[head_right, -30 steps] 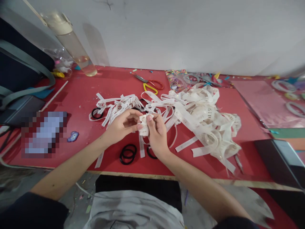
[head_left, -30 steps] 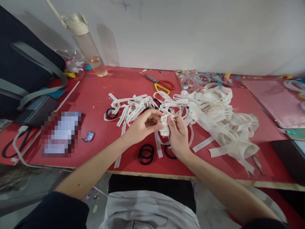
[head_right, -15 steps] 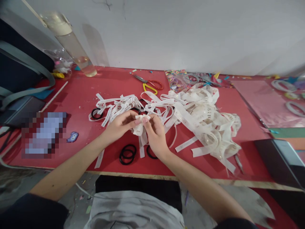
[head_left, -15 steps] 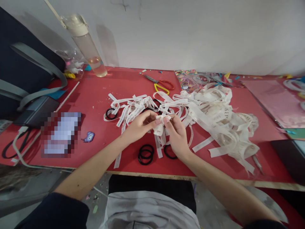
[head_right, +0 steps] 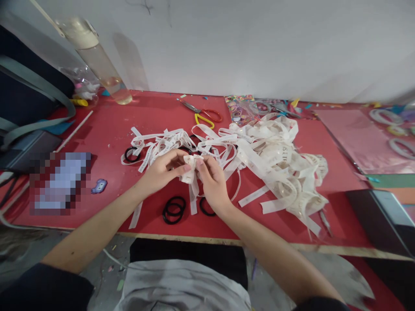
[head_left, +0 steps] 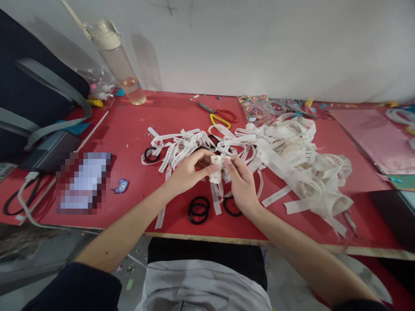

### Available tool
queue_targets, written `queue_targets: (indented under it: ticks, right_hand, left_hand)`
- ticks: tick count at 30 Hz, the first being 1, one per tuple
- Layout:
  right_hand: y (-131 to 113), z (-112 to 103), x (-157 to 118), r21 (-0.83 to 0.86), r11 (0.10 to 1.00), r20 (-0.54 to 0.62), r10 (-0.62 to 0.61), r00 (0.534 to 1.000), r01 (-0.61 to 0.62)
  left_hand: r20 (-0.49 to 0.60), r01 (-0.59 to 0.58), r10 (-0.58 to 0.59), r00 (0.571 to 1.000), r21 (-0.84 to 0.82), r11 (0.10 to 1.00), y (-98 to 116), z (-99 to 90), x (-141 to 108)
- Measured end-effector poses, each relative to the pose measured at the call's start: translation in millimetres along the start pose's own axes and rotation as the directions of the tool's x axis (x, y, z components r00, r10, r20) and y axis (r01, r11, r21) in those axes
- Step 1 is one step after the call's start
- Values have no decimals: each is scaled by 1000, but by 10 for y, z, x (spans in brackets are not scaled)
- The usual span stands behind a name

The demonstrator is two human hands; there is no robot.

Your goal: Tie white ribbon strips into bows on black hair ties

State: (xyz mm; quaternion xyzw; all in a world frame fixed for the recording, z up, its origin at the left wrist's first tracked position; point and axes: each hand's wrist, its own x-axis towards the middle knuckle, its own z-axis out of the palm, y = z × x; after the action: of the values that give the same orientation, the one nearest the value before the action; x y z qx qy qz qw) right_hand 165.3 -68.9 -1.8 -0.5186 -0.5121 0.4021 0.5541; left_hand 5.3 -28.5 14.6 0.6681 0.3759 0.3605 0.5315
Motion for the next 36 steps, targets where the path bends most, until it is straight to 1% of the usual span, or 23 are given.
queue_targets:
  ticks: [3,6,11,13,15,16,18,20,21,25,28,30,33,34,36]
  right_hand:
    - [-16,-17,11,13,1000,-45,21,999,-21]
    - [-32,-40,24,104,993,-51,56,997,-51]
    - [14,-76,56,248,969,-177,59,982,-14]
    - [32,-83,65,268,963,-201,66,977,-9]
    - [35,-87,73,250,968,-203,57,977,-5]
    - [31,-87,76,232,973,-177,52,983,-9]
    - [17,-87,83,199,979,-76,51,996,-35]
    - [5,-85,85,172,983,30,66,997,-70]
    - [1,-84,84,163,983,54,79,995,-87]
    - [-1,-88,76,148,978,30,143,989,-146]
    - [-6,-90,76,146,981,13,128,992,-128]
    - [-12,-84,76,176,976,85,117,989,-130]
    - [-12,-68,74,230,951,240,148,959,-204]
    - [-9,-65,73,241,944,264,159,951,-224]
    - [3,-63,73,269,936,261,155,953,-226]
  left_hand:
    - [-13,-10,9,1000,-30,1000,-18,-24,12]
    - [-69,-20,17,997,-39,999,-41,-58,21]
    - [-93,2,-8,996,-67,998,-63,-79,30]
    - [-94,12,-21,995,-99,995,-59,-74,35]
    - [-91,18,-31,995,-138,990,-50,-68,38]
    - [-93,19,-34,995,-154,988,-45,-66,39]
    - [-99,18,-35,994,-171,985,-41,-65,38]
    - [-102,12,-29,994,-164,986,-47,-67,35]
    - [-103,8,-24,994,-157,988,-53,-69,33]
    - [-108,-7,-5,994,-108,994,-70,-69,29]
    - [-110,8,-19,994,-98,995,-46,-58,28]
    - [-95,21,-31,995,-109,994,-22,-47,27]
    - [-65,28,-35,997,-110,994,-3,-36,25]
    - [-62,25,-32,998,-103,994,-3,-36,25]
    - [-79,16,-22,997,-69,997,-8,-45,28]
